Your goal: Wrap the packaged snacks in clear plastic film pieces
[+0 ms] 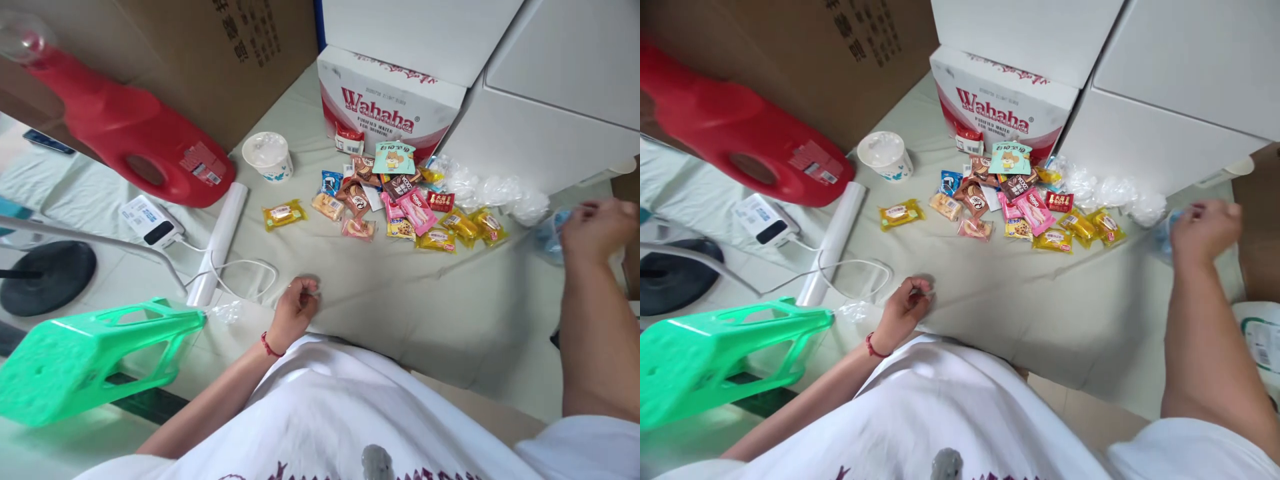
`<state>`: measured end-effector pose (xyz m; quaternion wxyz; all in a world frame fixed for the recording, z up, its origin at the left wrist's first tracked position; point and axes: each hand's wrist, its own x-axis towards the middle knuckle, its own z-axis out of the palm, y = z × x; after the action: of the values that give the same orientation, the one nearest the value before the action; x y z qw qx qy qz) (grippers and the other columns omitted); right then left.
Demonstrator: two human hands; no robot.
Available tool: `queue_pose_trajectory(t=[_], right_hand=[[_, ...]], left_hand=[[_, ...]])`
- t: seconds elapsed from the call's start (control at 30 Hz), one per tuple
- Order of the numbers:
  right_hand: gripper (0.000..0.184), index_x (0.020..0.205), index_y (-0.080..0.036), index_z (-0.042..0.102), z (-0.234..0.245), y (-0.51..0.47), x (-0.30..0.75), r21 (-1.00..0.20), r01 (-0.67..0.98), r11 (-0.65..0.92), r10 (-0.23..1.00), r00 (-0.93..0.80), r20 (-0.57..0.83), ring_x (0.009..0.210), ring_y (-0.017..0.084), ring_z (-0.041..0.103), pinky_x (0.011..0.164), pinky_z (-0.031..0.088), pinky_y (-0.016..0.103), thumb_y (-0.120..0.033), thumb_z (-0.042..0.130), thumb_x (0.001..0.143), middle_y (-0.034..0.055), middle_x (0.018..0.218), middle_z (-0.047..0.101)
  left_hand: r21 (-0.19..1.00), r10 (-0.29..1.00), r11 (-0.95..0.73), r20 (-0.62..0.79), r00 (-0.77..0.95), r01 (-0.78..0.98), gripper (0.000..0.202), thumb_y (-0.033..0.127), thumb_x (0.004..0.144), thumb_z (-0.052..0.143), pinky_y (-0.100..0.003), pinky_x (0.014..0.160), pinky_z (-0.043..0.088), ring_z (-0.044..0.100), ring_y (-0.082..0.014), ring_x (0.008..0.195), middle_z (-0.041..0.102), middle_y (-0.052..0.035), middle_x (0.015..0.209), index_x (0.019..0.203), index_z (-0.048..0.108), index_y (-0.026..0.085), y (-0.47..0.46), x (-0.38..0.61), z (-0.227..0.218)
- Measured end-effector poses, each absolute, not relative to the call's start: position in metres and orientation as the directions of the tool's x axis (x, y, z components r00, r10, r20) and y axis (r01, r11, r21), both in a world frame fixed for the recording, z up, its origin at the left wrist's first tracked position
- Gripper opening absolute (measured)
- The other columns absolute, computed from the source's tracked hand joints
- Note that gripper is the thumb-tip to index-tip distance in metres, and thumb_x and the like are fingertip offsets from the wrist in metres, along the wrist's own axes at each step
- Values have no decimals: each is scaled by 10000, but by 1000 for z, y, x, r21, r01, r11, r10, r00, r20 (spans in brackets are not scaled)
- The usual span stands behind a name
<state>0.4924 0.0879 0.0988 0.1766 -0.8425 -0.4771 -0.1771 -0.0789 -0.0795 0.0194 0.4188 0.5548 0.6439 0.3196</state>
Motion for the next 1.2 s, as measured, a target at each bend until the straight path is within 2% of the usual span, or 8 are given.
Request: queue_pose_trajectory(t=[0.2, 0.43, 0.57, 0.63, 0.73, 0.87, 1.0, 1.2], right_hand=[[290, 1203, -118, 745, 81, 150, 378, -210, 956, -206, 928, 259, 267, 927, 186, 639, 841, 387, 298, -235, 555, 1018, 155, 1079, 769], [384, 1204, -8, 709, 79, 222, 328, -401, 829, -390, 863, 481, 155, 933, 176, 613, 818, 352, 343, -315, 602, 998, 227, 1130, 742], [283, 1071, 32, 708, 97, 197, 330, -483, 810, -333, 726, 547, 416, 944, 164, 611, 820, 357, 379, -169, 530, 980, 225, 1062, 714], [156, 992, -63, 676, 101, 156, 318, -698, 697, -167, 674, 597, 435, 766, 120, 566, 730, 385, 344, -151, 551, 959, 113, 892, 675], [187, 830, -221, 556, 91, 75, 277, -989, 145, -17, 869, 491, 57, 509, 82, 360, 528, 323, 272, -316, 709, 881, -70, 620, 433], [416, 790, -238, 569, 58, -13, 214, -982, -161, -97, 960, 246, -135, 494, 77, 321, 455, 277, 224, -520, 867, 719, -78, 603, 414], [391, 828, -232, 633, 35, -44, 186, -987, -104, -124, 967, 209, -144, 535, 95, 387, 500, 328, 238, -582, 803, 800, -59, 613, 481], [456, 833, -229, 635, 42, -49, 197, -984, -45, -172, 903, 392, -176, 516, 94, 391, 452, 291, 235, -656, 782, 776, -54, 632, 510]], left_hand=[[878, 982, 81, -153, 116, 471, 113, 235, 858, 567, -260, 633, 497, 639, -155, 710, 693, -28, 833, 920, 658, 208, -84, -83, 24], [870, 995, 34, -76, 66, 492, 105, 186, 863, 566, -298, 712, 528, 647, -167, 737, 699, -27, 809, 878, 665, 219, -108, -111, 25], [926, 990, 138, -144, -9, 352, 52, 239, 848, 637, -305, 716, 523, 624, -170, 741, 685, -32, 801, 856, 683, 216, -107, -116, 25], [951, 968, 242, -251, 26, 191, 115, 315, 855, 678, -288, 681, 508, 603, -157, 726, 676, -36, 813, 875, 690, 202, -98, -107, 28], [906, 905, 412, -393, 162, -101, 326, 504, 874, 692, -249, 603, 472, 582, -134, 697, 646, -36, 809, 909, 684, 180, -75, -79, 35], [829, 837, 515, -431, 338, -218, 553, 669, 769, 763, -206, 471, 278, 481, -77, 586, 612, -11, 823, 1005, 696, 173, -41, -30, 45], [881, 838, 441, -337, 429, -172, 557, 685, 729, 782, -227, 518, 264, 394, -77, 573, 508, 46, 661, 873, 679, 158, -26, 5, 46], [980, 953, 201, -195, 231, -2, 336, 484, 788, 751, -259, 623, 355, 453, -115, 641, 544, 26, 678, 719, 639, 176, -33, 14, 36]])
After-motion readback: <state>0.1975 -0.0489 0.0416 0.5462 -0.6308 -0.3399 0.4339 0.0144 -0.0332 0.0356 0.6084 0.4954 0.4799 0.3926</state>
